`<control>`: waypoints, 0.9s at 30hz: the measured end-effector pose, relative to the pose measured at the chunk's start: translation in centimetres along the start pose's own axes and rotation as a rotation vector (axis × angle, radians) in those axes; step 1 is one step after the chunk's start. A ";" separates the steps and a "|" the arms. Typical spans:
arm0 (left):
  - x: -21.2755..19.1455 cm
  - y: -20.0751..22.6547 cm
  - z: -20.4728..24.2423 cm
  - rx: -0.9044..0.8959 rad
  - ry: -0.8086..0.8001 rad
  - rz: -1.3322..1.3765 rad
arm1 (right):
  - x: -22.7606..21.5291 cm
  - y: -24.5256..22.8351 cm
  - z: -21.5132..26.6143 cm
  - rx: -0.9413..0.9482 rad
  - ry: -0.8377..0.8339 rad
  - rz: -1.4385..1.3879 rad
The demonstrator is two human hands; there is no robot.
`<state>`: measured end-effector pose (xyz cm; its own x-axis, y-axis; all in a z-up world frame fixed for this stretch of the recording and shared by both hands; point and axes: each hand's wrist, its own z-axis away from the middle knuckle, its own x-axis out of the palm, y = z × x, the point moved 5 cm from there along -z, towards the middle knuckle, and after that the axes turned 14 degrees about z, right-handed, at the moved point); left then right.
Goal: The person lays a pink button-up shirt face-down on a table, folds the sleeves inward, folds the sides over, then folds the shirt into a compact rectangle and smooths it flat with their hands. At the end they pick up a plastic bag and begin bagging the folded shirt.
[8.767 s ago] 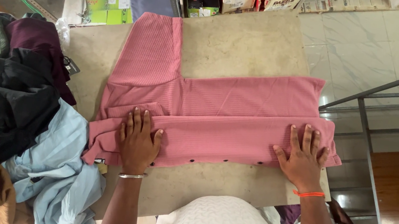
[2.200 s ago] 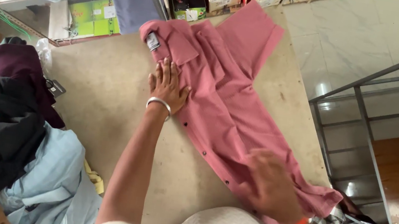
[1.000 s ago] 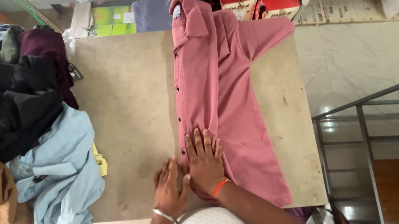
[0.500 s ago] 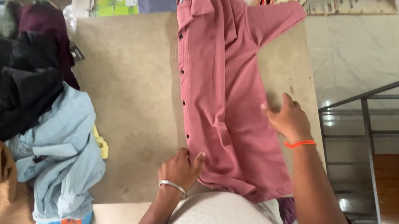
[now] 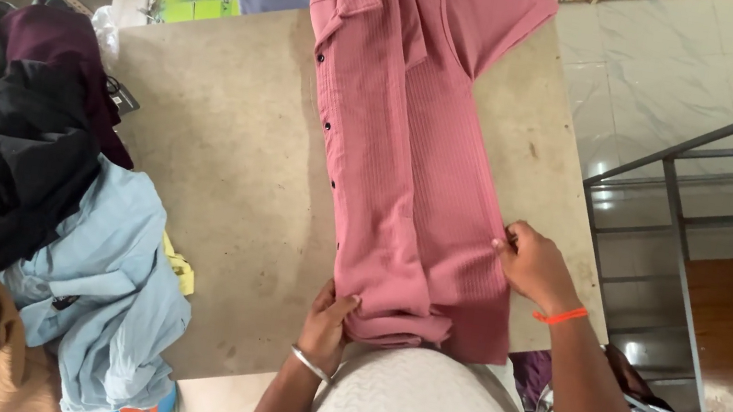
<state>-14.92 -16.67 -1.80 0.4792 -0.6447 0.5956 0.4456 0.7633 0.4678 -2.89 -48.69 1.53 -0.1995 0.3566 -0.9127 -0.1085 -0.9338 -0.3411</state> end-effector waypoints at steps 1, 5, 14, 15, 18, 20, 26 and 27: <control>-1.3 -0.4 -0.2 -0.002 -0.001 0.000 | 0.0 -0.2 0.9 0.002 0.000 0.001; -3.8 -0.2 0.5 0.021 -0.065 0.043 | 0.5 -2.3 3.6 -0.002 -0.084 0.018; -8.7 7.9 5.7 0.101 0.106 0.130 | 3.8 -9.3 9.5 -0.246 -0.334 0.240; -8.8 9.2 6.3 0.091 0.079 0.066 | 4.6 -9.6 10.2 -0.312 -0.410 0.268; -14.1 9.5 6.5 -0.011 0.114 -0.068 | 3.6 -9.6 8.6 -0.384 -0.509 0.223; -16.8 9.5 6.7 0.024 0.153 -0.168 | 0.0 -9.5 5.2 -0.274 -0.388 0.105; -20.1 9.5 5.8 0.174 0.114 -0.505 | -5.0 -6.1 -6.5 -0.447 0.457 0.231; -20.2 9.5 5.6 0.210 0.080 -0.566 | -4.8 -5.7 -8.2 -0.464 0.441 0.299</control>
<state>-24.62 3.79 -5.68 0.2706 -0.9477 0.1690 0.4929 0.2873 0.8213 6.63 -45.30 6.00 0.2683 0.1287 -0.9547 0.3352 -0.9416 -0.0327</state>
